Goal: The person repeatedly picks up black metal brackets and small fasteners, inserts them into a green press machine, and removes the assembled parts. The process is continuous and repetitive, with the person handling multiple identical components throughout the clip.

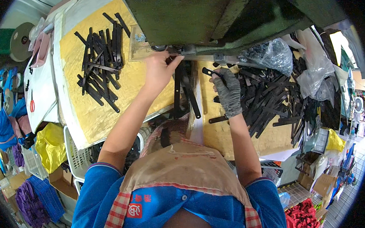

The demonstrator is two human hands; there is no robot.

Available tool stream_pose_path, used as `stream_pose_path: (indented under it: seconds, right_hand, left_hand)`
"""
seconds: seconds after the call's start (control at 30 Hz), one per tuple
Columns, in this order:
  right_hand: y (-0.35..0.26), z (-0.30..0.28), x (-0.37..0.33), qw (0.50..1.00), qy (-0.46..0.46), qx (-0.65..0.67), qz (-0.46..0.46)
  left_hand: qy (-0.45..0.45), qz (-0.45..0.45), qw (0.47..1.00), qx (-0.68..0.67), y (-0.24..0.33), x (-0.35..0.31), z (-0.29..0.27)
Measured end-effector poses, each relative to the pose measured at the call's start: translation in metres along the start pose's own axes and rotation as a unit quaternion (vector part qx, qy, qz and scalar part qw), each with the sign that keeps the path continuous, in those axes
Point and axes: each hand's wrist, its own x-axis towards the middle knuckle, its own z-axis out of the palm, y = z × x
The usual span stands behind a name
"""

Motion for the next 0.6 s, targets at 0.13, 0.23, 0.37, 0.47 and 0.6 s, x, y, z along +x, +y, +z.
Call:
stream_pose_path:
  seconds: [0.13,0.23,0.37,0.47,0.6]
  right_hand:
    - [-0.003,0.0,-0.001,1.0,-0.012,0.0,-0.013]
    - [-0.012,0.006,0.004,0.996,-0.031,-0.045,-0.067]
    - [-0.032,0.033,0.028,0.994,-0.078,0.006,-0.08]
    - [-0.017,0.061,0.064,0.99,-0.124,-0.045,-0.042]
    - [-0.003,0.079,0.1,0.933,-0.172,-0.289,-0.128]
  left_hand:
    - [0.043,0.079,0.996,0.009,-0.013,-0.008,0.016]
    - [0.107,-0.066,0.985,-0.122,-0.008,-0.034,0.011]
    - [0.277,-0.49,0.551,-0.616,-0.074,-0.091,0.01]
    - [0.198,-0.513,0.602,-0.579,-0.059,-0.102,0.006]
    - [0.075,-0.449,0.714,-0.532,-0.041,-0.098,-0.023]
